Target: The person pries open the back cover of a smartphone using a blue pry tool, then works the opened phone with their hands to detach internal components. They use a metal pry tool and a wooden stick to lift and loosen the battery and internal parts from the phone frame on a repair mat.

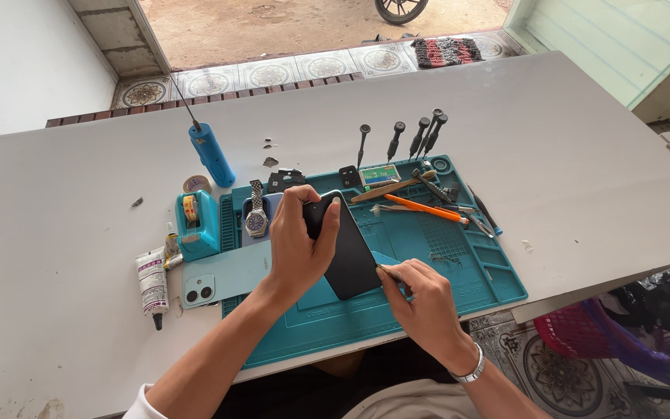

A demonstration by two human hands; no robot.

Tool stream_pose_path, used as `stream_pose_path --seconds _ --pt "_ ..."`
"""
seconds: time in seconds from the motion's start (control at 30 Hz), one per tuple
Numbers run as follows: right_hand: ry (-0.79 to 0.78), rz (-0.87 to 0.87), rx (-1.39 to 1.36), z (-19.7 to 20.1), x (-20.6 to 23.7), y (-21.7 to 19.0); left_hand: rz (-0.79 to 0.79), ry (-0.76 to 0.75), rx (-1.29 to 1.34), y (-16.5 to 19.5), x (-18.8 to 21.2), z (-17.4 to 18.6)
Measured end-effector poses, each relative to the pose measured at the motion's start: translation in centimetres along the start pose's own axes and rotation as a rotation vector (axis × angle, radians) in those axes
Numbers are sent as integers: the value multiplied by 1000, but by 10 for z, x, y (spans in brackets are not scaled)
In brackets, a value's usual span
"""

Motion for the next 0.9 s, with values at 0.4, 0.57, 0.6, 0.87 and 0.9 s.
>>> stream_pose_path --seconds 0.4,0.57,0.6,0.87,0.9 --pt "-43 17 -147 -14 24 38 -10 61 -101 -2 22 -16" --pt "-91 22 -223 -21 35 60 34 101 -68 -19 39 -27" --pt "-99 13 -224 -19 32 58 37 99 -67 -19 37 -25" --pt "-66 43 -127 -3 16 23 15 74 -93 -6 19 -10" --pt "-42 69 -65 -2 16 17 22 69 -98 -6 17 -10"
Point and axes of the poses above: each hand's wrist, its own x-axis away from the middle knuckle, its own z-axis out of the back of the hand, y = z × x, the point moved 6 cm from there along -x, towards the middle knuckle, and after that the axes turned 1 degree about z, right-handed, at the moved point
